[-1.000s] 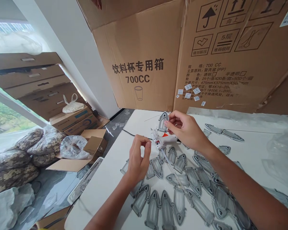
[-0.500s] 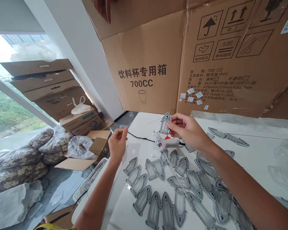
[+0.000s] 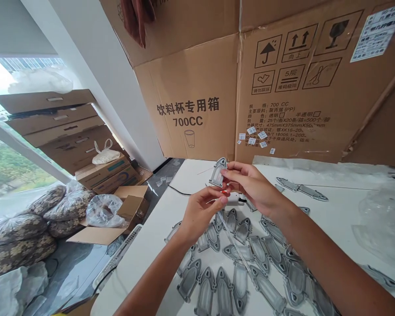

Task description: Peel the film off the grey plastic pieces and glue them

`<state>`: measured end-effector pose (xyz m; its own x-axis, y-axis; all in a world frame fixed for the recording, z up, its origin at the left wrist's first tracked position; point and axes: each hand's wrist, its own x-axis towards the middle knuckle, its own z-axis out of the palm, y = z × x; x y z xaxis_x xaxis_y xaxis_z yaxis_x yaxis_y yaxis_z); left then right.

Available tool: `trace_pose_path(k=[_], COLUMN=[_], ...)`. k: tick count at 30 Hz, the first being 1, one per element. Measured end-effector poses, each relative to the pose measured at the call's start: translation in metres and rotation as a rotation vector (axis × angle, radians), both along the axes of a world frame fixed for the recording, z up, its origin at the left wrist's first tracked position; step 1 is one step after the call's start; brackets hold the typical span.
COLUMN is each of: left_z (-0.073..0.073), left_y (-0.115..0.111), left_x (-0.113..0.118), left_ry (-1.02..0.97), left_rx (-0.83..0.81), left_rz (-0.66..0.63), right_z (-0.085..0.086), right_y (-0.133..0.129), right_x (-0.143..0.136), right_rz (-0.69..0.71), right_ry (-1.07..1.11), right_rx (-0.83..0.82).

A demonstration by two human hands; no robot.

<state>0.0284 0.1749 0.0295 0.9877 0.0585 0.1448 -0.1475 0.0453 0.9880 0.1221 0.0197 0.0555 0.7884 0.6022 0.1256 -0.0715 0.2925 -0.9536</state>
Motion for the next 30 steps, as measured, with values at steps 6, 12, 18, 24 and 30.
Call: trace_pose_path(k=[6,12,18,24,30], left_z=[0.002,0.005,0.02,-0.007,-0.045], left_y=[0.006,0.033,0.122,0.234,0.234], left_x=[0.004,-0.003,-0.016,-0.027,-0.018], left_ry=[0.021,-0.037,-0.062,0.278,0.26], left_rx=[0.054,0.12,0.395,0.853,1.054], left_rz=[0.1,0.275,0.442,0.751,0.804], right_z=[-0.001,-0.002,-0.006,-0.007,-0.006], right_y=[-0.004,-0.014,-0.025,-0.038,-0.03], right_x=[0.006,0.013,0.022,0.031,0.024], right_rz=[-0.043,0.001,-0.068,-0.064,-0.046], right_ry=[-0.003,0.003,0.01,-0.045,-0.103], right_rx=[-0.039,-0.095,-0.174,-0.097,-0.213])
